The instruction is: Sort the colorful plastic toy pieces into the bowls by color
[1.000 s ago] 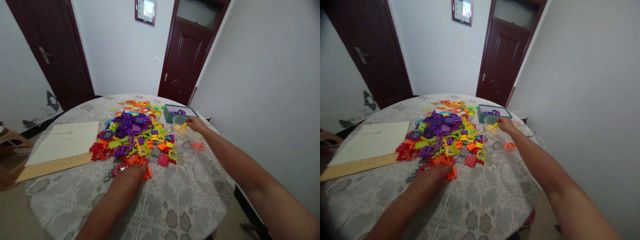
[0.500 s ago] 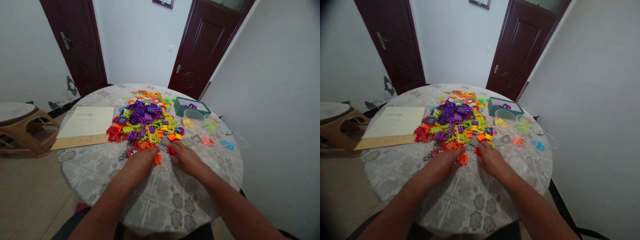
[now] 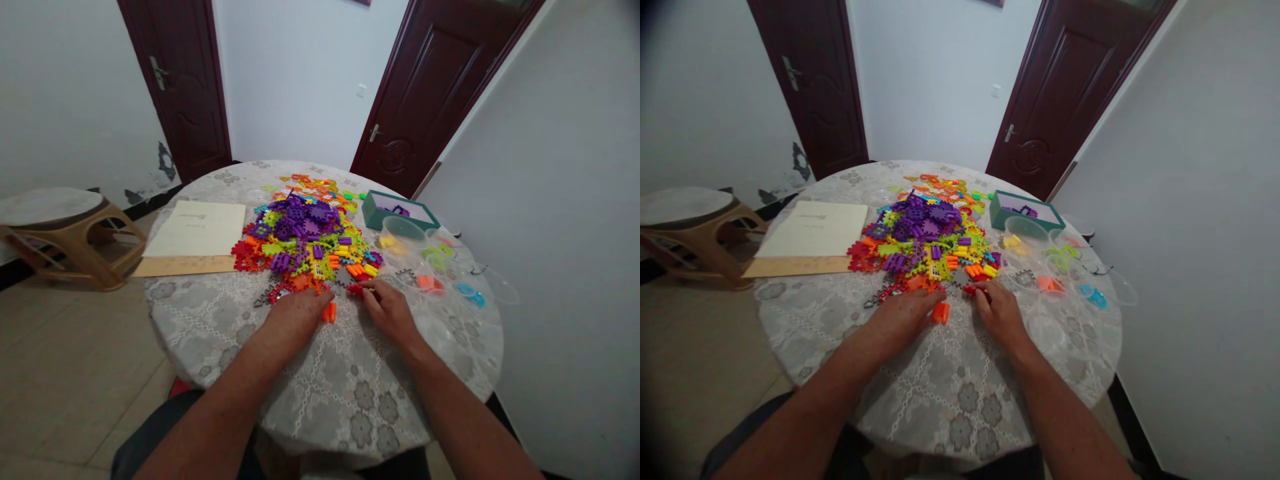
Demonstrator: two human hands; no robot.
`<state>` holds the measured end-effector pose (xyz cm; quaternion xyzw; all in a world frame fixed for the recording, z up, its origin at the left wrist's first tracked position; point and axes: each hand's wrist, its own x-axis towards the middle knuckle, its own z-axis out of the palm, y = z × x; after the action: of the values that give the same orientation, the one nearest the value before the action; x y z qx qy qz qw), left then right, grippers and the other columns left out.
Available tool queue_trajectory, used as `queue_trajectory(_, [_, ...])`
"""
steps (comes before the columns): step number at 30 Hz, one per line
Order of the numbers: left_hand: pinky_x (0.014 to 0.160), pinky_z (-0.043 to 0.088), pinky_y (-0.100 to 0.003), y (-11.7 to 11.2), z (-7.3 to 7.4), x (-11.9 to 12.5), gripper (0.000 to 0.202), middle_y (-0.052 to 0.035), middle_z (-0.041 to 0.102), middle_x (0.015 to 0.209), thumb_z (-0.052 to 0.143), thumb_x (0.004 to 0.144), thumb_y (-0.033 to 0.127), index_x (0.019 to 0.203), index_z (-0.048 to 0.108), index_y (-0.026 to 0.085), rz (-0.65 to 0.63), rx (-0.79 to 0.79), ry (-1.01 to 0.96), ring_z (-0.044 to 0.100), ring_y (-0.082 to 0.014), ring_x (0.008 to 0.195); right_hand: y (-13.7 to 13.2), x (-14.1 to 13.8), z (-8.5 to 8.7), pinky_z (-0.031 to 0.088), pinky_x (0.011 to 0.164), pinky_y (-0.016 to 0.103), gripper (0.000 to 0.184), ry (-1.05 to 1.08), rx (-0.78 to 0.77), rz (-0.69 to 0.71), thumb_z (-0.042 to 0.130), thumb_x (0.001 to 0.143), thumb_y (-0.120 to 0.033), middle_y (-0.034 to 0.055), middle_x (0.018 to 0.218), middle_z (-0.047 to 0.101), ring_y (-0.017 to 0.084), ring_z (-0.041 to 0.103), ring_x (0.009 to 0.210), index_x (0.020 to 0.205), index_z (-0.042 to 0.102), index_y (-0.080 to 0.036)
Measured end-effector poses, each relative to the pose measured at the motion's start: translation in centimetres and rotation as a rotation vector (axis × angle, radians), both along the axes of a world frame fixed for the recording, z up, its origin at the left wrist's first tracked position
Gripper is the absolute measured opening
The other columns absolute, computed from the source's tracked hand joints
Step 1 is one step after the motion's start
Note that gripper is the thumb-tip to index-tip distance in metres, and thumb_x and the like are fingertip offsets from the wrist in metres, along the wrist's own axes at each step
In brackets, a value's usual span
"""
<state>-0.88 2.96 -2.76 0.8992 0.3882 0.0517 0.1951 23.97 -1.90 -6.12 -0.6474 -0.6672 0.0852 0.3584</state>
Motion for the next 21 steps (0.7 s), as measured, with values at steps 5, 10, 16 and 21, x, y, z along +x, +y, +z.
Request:
queue_trajectory(5, [0.088, 0.056, -0.037, -0.2, -0.1, 0.8, 0.034, -0.0110, 0.073, 0.119, 0.052, 0.101, 0.019, 0.128, 0.070, 0.026, -0.062, 0.062, 0.055, 0.071, -0.0286, 0.109, -0.3, 0.1, 0.3, 0.055, 0.075, 0.035, 0.033, 0.077, -0.011, -0.131, 0.053, 0.100, -0.038, 0.0085, 0.096, 0.079, 0.024, 0.073, 0.081, 0.115, 0.076, -0.019])
queue_trajectory(10, [0.082, 0.057, -0.037, -0.1, 0.0, 1.3, 0.027, -0.0117, 0.074, 0.116, 0.053, 0.101, 0.020, 0.121, 0.072, 0.023, -0.062, 0.083, 0.092, 0.073, -0.0295, 0.106, -0.7, -0.2, 0.7, 0.055, 0.068, 0.032, 0.035, 0.159, -0.008, -0.145, 0.052, 0.103, -0.045, 0.0057, 0.085, 0.078, 0.022, 0.072, 0.072, 0.116, 0.073, -0.020])
queue_trajectory(16, [0.079, 0.056, -0.036, 0.7, 0.0, 0.8, 0.026, -0.0116, 0.074, 0.113, 0.051, 0.105, 0.032, 0.119, 0.071, 0.023, -0.041, 0.126, 0.045, 0.073, -0.0285, 0.101, -2.2, 0.0, 3.5, 0.060, 0.068, 0.032, 0.033, 0.294, 0.019, -0.145, 0.059, 0.100, -0.047, 0.0042, 0.082, 0.076, 0.020, 0.074, 0.071, 0.117, 0.069, -0.020])
queue_trajectory(21, [0.085, 0.055, -0.035, 0.9, 0.6, 0.4, 0.029, -0.0111, 0.067, 0.115, 0.045, 0.109, 0.034, 0.116, 0.069, 0.020, -0.002, 0.215, -0.054, 0.069, -0.0254, 0.104, -5.2, 4.8, 7.1, 0.058, 0.065, 0.032, 0.035, 0.211, 0.138, -0.365, 0.064, 0.097, -0.048, 0.0038, 0.080, 0.075, 0.019, 0.071, 0.068, 0.117, 0.071, -0.019])
